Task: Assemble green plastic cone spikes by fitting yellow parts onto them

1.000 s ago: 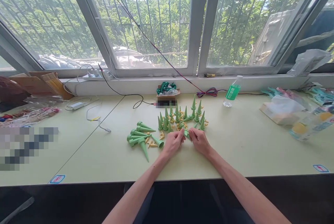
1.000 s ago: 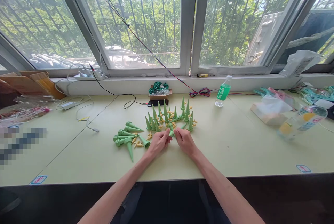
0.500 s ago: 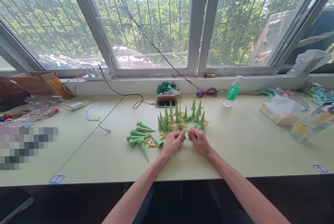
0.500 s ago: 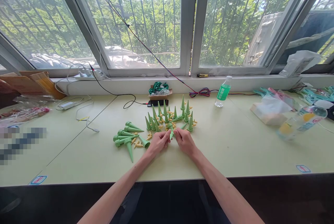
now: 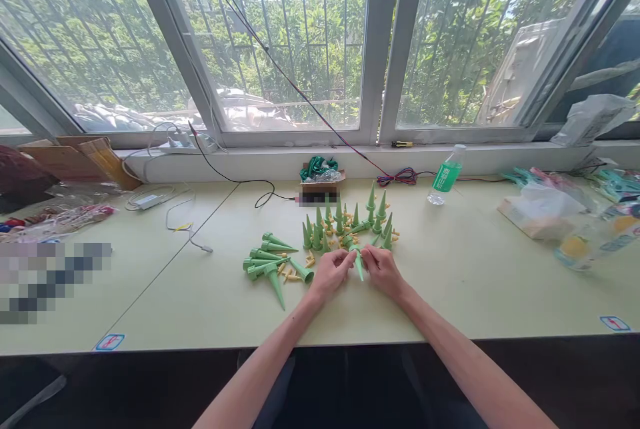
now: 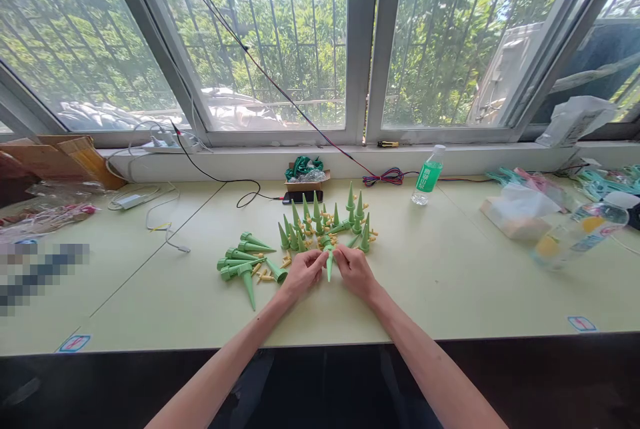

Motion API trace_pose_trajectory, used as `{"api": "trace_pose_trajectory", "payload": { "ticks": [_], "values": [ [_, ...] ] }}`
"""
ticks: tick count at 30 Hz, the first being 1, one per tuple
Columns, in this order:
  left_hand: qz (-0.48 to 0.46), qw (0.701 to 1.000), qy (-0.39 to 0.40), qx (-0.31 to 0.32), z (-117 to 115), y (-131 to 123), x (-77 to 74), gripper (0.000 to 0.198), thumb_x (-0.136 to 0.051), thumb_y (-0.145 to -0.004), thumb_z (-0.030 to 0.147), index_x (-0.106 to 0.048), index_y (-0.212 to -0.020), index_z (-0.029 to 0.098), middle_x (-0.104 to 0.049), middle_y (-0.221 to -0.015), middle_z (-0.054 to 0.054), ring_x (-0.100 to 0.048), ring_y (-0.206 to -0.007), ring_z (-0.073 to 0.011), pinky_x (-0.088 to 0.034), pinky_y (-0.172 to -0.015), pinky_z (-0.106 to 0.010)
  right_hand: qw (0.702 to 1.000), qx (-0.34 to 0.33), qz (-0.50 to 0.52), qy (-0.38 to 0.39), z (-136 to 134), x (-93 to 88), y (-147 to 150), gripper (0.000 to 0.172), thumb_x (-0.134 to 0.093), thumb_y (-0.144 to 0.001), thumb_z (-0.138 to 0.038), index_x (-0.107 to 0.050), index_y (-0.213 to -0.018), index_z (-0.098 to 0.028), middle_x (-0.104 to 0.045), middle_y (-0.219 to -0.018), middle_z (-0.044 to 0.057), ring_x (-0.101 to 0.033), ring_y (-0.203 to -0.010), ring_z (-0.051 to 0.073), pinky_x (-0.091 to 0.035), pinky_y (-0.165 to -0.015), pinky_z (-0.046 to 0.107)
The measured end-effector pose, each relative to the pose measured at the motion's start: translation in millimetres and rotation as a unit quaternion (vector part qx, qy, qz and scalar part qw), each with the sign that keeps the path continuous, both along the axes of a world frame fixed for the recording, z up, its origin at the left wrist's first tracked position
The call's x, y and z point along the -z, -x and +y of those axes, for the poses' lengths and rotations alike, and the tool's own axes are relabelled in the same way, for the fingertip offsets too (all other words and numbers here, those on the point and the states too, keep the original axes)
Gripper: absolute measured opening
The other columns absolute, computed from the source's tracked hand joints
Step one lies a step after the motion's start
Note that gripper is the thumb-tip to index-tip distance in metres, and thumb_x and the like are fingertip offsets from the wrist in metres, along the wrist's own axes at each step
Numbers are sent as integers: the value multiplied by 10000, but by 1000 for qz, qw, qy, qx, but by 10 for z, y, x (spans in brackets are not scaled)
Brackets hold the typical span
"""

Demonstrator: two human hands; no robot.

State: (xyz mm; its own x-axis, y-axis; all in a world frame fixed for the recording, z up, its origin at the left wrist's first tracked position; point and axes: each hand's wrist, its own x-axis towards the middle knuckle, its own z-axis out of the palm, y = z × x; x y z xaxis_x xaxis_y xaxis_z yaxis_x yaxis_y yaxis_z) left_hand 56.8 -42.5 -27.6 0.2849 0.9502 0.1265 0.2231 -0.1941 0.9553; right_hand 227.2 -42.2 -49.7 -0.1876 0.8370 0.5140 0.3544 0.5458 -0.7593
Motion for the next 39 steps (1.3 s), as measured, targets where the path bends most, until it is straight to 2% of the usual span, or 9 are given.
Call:
{"api": "trace_pose_trajectory", "payload": {
  "ticks": [13, 27, 30, 34, 39],
  "values": [
    [20, 998, -65, 2, 1, 10, 36, 307, -628, -843, 454, -604, -890, 151, -611, -795, -25, -531, -640, -117, -400, -554, -209, 1000, -1, 6, 25, 7, -10, 6, 454, -340, -1012, -416, -401, -616, -202, -441, -531, -24, -379, -484, 104, -291, -509, 260],
    [9, 996, -87, -13, -24, 1, 38, 289, -654, -836, 407, -600, -968, 156, -530, -704, 13, -466, -584, -93, -385, -526, -199, 1000, 7, 6, 29, -1, -16, 17, 491, -299, -1020, -461, -401, -615, -203, -449, -519, -21, -396, -478, 110, -300, -515, 261],
    [-11, 997, -75, -7, -23, -8, 24, 279, -639, -848, 412, -589, -959, 161, -549, -732, 5, -489, -590, -94, -389, -516, -196, 999, 6, 10, 36, -7, -29, 24, 491, -300, -1021, -467, -407, -621, -205, -450, -525, -21, -406, -483, 111, -317, -522, 259],
    [-72, 996, -40, 19, -18, -27, 0, 272, -638, -851, 411, -578, -951, 165, -624, -899, -39, -549, -623, -92, -419, -518, -192, 999, -1, 14, 46, -9, -44, 31, 480, -288, -1026, -470, -416, -644, -208, -464, -537, -21, -434, -496, 115, -356, -544, 254],
    [-128, 991, 14, 26, -5, -47, -14, 310, -674, -818, 425, -571, -944, 162, -631, -784, -24, -498, -515, -71, -387, -449, -186, 999, 8, 7, 48, -7, -52, 28, 448, -290, -1026, -466, -425, -685, -209, -487, -551, -23, -463, -511, 119, -376, -560, 251]
  ]
}}
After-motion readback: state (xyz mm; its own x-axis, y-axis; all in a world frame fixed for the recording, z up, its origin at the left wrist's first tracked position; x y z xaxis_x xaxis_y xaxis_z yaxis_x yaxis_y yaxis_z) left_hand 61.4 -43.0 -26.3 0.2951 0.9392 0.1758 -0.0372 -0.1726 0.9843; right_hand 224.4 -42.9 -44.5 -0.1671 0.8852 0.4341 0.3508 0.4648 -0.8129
